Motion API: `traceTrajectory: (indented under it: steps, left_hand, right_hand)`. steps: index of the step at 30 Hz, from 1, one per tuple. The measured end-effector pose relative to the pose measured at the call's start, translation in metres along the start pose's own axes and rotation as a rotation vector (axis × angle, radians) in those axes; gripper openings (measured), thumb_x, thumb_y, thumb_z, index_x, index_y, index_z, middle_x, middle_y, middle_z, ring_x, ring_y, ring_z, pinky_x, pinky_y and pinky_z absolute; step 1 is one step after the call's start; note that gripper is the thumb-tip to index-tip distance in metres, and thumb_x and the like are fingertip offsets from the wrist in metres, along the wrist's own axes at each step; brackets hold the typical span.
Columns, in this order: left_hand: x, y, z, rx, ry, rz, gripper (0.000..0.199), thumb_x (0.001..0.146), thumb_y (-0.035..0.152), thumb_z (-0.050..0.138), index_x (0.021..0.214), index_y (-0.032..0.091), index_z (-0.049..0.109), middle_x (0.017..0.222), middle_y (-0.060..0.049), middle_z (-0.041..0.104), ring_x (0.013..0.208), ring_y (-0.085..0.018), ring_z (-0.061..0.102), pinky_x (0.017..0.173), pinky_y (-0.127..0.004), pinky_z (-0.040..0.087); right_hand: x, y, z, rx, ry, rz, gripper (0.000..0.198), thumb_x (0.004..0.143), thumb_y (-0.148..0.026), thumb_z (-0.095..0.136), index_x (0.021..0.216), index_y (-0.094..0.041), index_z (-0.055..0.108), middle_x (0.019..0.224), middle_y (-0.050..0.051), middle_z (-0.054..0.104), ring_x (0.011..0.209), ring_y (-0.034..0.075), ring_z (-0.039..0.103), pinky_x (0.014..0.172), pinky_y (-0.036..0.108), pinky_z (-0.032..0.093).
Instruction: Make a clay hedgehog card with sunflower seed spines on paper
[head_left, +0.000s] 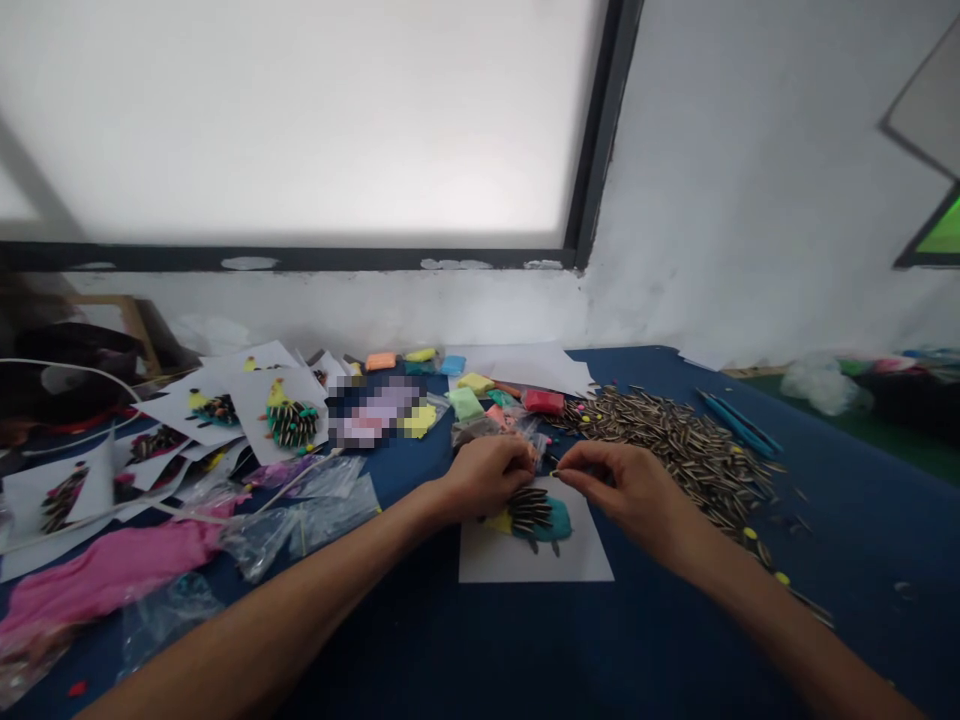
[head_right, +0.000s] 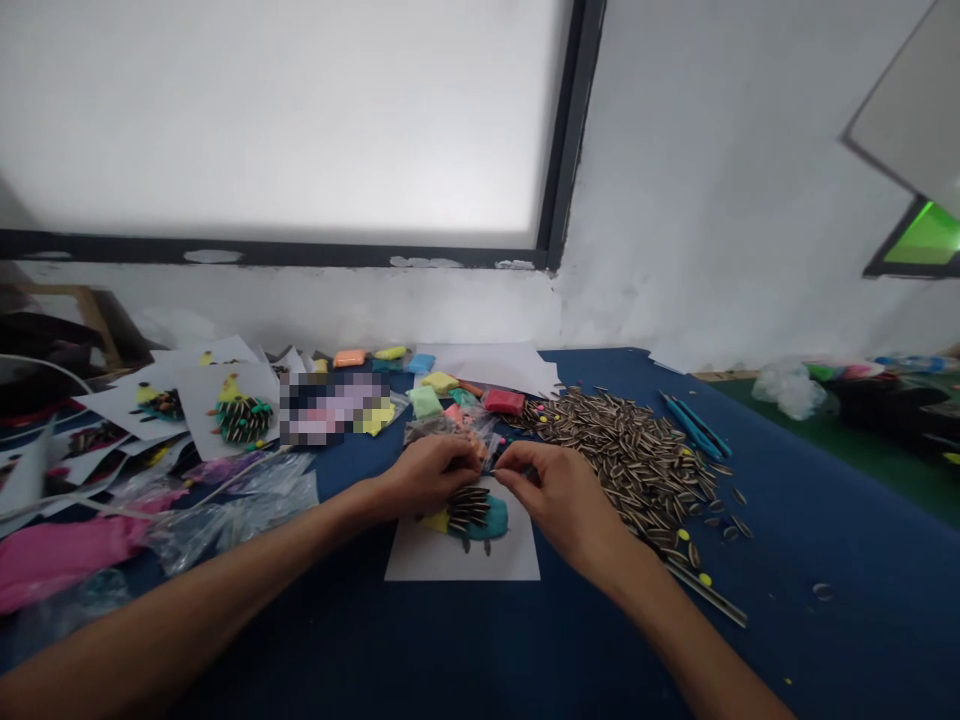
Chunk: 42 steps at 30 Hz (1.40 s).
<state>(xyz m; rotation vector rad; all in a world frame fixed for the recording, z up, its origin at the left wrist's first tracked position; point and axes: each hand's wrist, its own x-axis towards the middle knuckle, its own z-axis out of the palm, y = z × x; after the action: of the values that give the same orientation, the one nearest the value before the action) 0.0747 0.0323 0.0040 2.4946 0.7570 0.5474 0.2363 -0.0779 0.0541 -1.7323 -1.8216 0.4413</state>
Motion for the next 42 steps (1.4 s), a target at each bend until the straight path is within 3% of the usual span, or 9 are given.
traceTrajectory:
  steps: [7,13,20,25,30,36,42]
  left_hand:
    - [-0.003,-0.002,0.003,-0.029,0.045,0.022,0.007,0.077,0.016,0.059,0.076,0.018,0.066,0.080,0.001,0.065,0.069,-0.012,0.055,0.061,-0.021,0.034]
    - [-0.004,-0.002,0.004,-0.052,0.066,0.033,0.006,0.077,0.015,0.060,0.076,0.018,0.065,0.077,0.002,0.064,0.068,-0.012,0.055,0.062,-0.021,0.035]
    - [-0.006,-0.001,0.003,-0.085,0.060,0.033,0.007,0.077,0.014,0.058,0.075,0.017,0.064,0.078,0.001,0.065,0.071,-0.012,0.055,0.063,-0.021,0.036]
    - [-0.006,-0.005,0.006,-0.148,0.093,0.046,0.006,0.077,0.014,0.058,0.077,0.017,0.064,0.076,0.002,0.063,0.068,-0.011,0.054,0.062,-0.021,0.038]
    - [-0.006,-0.008,0.007,-0.279,0.102,0.027,0.020,0.077,0.011,0.053,0.092,0.016,0.066,0.083,-0.001,0.066,0.073,-0.012,0.057,0.070,-0.023,0.044]
    - [-0.006,-0.002,-0.001,-0.380,0.075,0.096,0.035,0.068,-0.001,0.040,0.081,0.013,0.068,0.088,-0.004,0.065,0.082,-0.012,0.058,0.082,-0.025,0.045]
    - [-0.006,0.001,-0.005,-0.362,0.042,0.079,0.037,0.067,0.000,0.039,0.077,0.013,0.072,0.082,-0.003,0.065,0.076,-0.012,0.057,0.078,-0.024,0.046]
  right_hand:
    - [0.005,-0.006,0.012,-0.040,0.019,-0.068,0.014,0.079,-0.022,0.057,0.077,-0.023,0.071,0.067,-0.002,0.069,0.057,0.012,0.057,0.055,0.024,0.039]
    - [0.008,-0.004,0.013,-0.053,0.064,-0.125,0.017,0.081,-0.026,0.056,0.080,-0.023,0.072,0.078,0.001,0.070,0.068,0.015,0.060,0.062,0.026,0.042]
    - [-0.006,0.009,0.012,-0.001,0.076,-0.017,0.018,0.082,-0.029,0.056,0.079,-0.023,0.073,0.064,-0.001,0.067,0.053,0.012,0.055,0.048,0.023,0.037]
    - [-0.009,0.008,0.014,0.000,-0.003,0.033,0.019,0.083,-0.030,0.054,0.081,-0.023,0.072,0.066,-0.001,0.069,0.055,0.014,0.056,0.050,0.025,0.037]
    - [-0.011,0.007,0.013,-0.090,-0.006,0.043,0.019,0.082,-0.028,0.054,0.081,-0.023,0.072,0.063,-0.001,0.067,0.052,0.014,0.054,0.049,0.025,0.035]
    - [-0.011,0.007,0.014,-0.145,-0.021,0.038,0.018,0.082,-0.030,0.053,0.081,-0.025,0.070,0.059,-0.001,0.063,0.049,0.013,0.051,0.048,0.025,0.033]
    - [-0.010,0.006,0.017,-0.152,-0.049,0.052,0.014,0.082,-0.025,0.053,0.077,-0.024,0.066,0.067,0.000,0.067,0.059,0.015,0.059,0.054,0.025,0.038]
